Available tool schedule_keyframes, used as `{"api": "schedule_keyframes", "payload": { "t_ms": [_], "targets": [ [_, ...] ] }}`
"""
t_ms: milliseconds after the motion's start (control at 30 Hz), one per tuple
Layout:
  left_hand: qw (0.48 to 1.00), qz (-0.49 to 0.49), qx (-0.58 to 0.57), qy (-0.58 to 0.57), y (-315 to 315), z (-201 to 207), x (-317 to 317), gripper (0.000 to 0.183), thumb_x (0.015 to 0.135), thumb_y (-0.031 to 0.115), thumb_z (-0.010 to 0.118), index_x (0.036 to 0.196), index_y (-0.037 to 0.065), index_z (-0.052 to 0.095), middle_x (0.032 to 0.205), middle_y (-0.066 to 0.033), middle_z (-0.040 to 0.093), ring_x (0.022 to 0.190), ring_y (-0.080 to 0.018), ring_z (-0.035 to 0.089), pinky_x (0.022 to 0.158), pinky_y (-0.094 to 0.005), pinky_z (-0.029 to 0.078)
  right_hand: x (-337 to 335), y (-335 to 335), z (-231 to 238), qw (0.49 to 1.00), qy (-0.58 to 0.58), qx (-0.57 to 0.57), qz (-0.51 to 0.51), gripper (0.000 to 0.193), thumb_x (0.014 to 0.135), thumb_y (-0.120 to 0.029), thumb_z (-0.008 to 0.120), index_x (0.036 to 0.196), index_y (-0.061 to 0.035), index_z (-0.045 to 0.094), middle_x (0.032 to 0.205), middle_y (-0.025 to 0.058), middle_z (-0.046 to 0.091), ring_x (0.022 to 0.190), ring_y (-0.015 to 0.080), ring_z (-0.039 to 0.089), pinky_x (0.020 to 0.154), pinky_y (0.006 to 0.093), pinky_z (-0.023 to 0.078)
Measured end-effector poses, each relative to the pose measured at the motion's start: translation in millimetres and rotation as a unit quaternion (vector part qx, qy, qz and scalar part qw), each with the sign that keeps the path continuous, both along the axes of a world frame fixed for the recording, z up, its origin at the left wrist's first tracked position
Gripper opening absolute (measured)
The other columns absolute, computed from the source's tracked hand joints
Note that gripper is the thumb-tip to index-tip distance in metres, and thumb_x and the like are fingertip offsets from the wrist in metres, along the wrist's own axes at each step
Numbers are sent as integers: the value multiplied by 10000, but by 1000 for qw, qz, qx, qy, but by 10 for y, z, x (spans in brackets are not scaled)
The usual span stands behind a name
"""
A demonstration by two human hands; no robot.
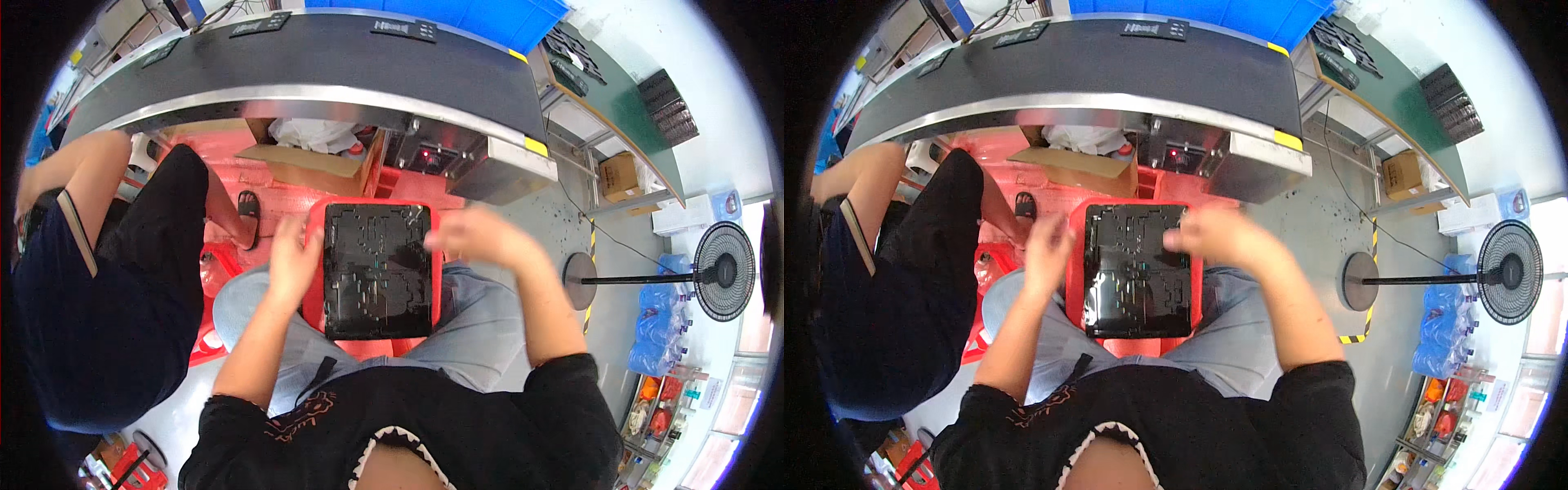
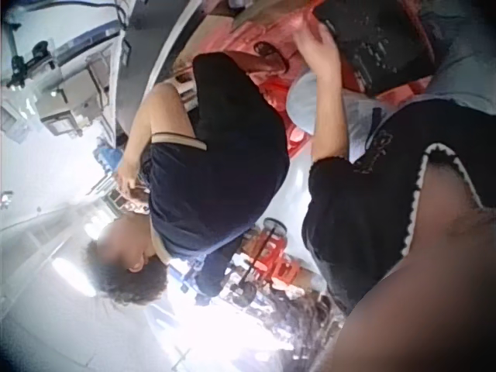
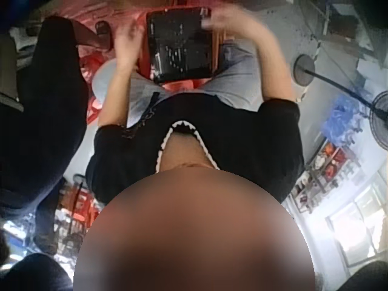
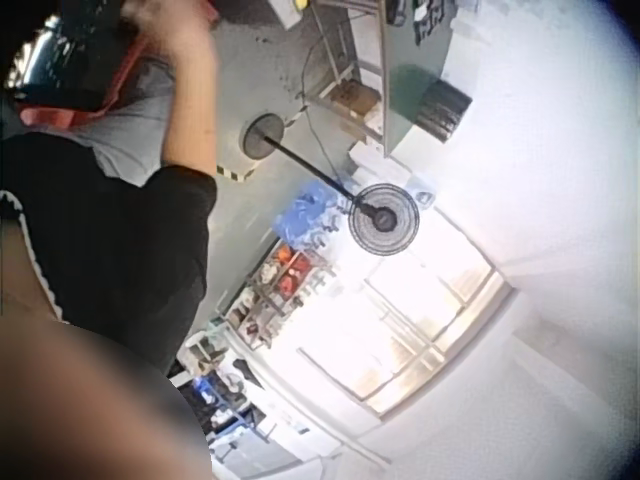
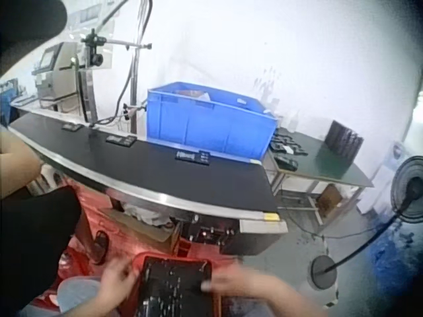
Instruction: Assembling electronic components by placing them into a plastic housing and managing parts from a conveyor belt.
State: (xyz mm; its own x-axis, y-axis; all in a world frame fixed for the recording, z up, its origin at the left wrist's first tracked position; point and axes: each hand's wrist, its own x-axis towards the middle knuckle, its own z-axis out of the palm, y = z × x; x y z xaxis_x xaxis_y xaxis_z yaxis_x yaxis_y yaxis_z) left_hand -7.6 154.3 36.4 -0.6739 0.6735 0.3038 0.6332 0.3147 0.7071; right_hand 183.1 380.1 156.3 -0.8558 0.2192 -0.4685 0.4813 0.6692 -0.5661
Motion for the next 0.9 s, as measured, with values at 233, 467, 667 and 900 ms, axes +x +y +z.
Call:
{"api": "schedule_keyframes", "payload": {
  "t_ms": [233,467,667,900],
  "targets": [
    [955,33,190,228,1509,1446,-1008,375,837,301,631,1094,31,588,1012,-146,579,933,-288,566,799,-377,459,-1187,1767,606,795,391,461,-55,365,773,-208,656,1097,-52,592,1106,169,592,1077,320,544,931,402,434],
    [909,305,-86,271,2401,1311,-1762,850,659,649,659,1274,83,502,1253,-212,512,1150,-388,493,933,-585,359,-1524,2084,763,832,3,554,-30,411,680,-266,736,1018,-53,642,1088,194,615,1044,314,583,853,395,492],
    [987,-148,-5,60,2052,1851,-1603,501,749,436,687,1001,12,597,1022,-136,626,938,-299,599,790,-401,477,-757,1390,887,828,270,484,-88,408,758,-348,692,736,32,545,672,165,537,634,265,536,596,379,416],
    [959,39,-105,260,1792,1725,-988,691,626,430,725,1098,-40,540,1090,-239,560,1068,-367,517,927,-450,393,-18,-92,60,974,159,16,-163,286,791,-235,702,713,20,600,563,34,444,570,90,419,517,298,350]
  ]
}}
